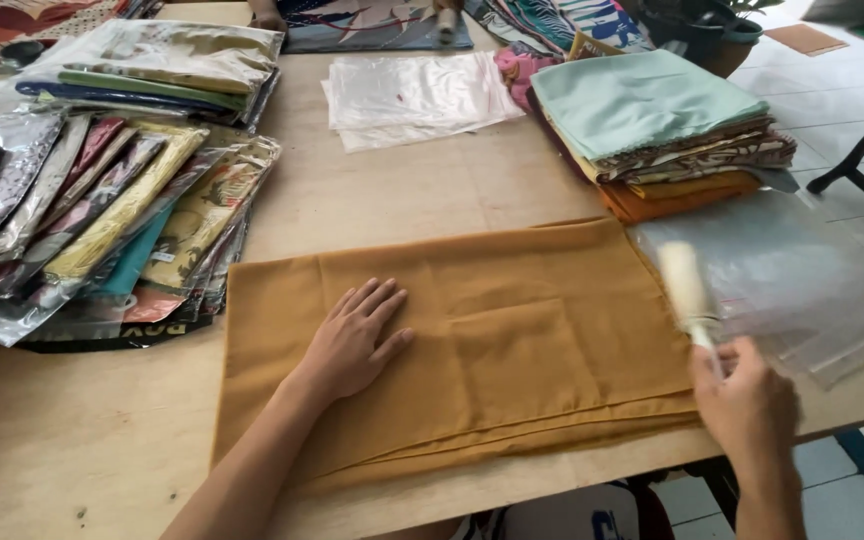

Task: Using a lint roller to remove debris from a piece of fabric on a work table.

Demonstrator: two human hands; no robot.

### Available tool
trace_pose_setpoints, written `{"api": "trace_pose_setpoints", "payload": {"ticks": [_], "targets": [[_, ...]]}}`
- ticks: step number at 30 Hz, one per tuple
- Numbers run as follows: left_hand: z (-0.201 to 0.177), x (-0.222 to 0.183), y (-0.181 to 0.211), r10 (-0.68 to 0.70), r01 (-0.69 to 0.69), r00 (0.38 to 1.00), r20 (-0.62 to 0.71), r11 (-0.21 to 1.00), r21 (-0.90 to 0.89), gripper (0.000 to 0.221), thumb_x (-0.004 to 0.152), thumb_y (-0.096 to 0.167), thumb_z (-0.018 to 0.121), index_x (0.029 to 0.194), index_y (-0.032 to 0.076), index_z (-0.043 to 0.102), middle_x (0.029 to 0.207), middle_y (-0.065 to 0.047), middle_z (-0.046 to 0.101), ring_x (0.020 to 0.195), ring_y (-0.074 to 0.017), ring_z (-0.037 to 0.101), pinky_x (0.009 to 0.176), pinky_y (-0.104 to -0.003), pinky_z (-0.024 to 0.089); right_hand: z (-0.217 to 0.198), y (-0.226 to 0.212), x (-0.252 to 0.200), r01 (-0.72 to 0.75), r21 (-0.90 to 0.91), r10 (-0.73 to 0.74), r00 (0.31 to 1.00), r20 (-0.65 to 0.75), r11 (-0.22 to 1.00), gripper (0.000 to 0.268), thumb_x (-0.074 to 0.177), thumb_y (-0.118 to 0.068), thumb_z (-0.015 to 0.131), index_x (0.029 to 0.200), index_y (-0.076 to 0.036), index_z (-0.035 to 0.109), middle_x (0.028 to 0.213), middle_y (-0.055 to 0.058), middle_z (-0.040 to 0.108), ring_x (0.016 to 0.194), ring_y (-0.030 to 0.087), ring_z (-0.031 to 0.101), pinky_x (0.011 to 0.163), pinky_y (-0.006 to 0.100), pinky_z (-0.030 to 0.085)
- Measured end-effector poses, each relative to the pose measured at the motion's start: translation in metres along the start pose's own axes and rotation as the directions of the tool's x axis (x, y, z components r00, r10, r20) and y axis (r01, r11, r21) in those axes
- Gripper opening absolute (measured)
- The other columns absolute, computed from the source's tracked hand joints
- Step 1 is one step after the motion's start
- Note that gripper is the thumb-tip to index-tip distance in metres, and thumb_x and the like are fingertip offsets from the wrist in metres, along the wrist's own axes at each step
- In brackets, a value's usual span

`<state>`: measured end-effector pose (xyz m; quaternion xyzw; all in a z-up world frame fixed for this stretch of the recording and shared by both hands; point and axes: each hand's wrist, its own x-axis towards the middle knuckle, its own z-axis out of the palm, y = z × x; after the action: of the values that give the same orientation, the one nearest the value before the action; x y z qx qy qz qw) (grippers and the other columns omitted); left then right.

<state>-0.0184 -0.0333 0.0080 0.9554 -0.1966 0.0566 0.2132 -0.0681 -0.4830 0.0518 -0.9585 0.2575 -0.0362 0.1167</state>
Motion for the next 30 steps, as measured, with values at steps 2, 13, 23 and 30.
{"api": "trace_pose_setpoints", "payload": {"ticks": [2,13,23,30], "targets": [[0.002,-0.001,0.000,0.014,-0.014,0.999,-0.039,1.000,-0.012,0.067,0.102,0.052,0.046,0.153,0.008,0.044,0.163,-0.015,0.036,0.154,-0.0339,0.024,0.123,-0.049,0.018,0.009,-0.006,-0.009,0.332,0.438,-0.301,0.943,-0.141,0.835,0.027,0.104,-0.029,0.062,0.111,-0.004,0.068,0.080,0.012,0.076,0.056,0.021,0.071,0.045,0.033,0.058],[-0.010,-0.034,0.195,-0.093,0.118,0.993,0.076,0.648,-0.753,0.054,0.101,0.055,0.037,0.120,0.010,0.062,0.111,-0.009,0.070,0.101,-0.0214,0.066,0.086,-0.037,0.048,0.042,-0.105,-0.117,0.069,0.998,-0.517,0.854,-0.062,-0.006,0.016,0.098,-0.020,0.064,0.094,-0.004,0.065,0.074,0.007,0.068,0.063,0.011,0.059,0.055,0.024,0.043],[0.026,-0.041,0.190,-0.265,0.010,0.960,-0.092,0.360,-0.933,0.023,0.108,0.020,0.040,0.094,0.004,0.051,0.091,-0.014,0.071,0.085,-0.0255,0.082,0.081,-0.036,0.071,-0.023,-0.089,-0.065,0.666,0.731,-0.631,0.633,-0.448,0.148,0.023,0.100,-0.022,0.060,0.101,-0.001,0.070,0.082,0.008,0.075,0.072,0.015,0.075,0.064,0.023,0.065],[0.010,-0.029,0.198,-0.435,0.442,0.788,0.435,-0.091,-0.893,0.020,0.097,0.008,0.046,0.111,-0.001,0.057,0.101,-0.021,0.068,0.080,-0.0295,0.076,0.074,-0.041,0.067,-0.004,-0.125,-0.073,0.579,0.551,-0.769,0.606,0.204,0.601,0.034,0.090,-0.046,0.067,0.097,-0.016,0.081,0.086,0.001,0.084,0.079,0.014,0.079,0.072,0.029,0.059]]}}
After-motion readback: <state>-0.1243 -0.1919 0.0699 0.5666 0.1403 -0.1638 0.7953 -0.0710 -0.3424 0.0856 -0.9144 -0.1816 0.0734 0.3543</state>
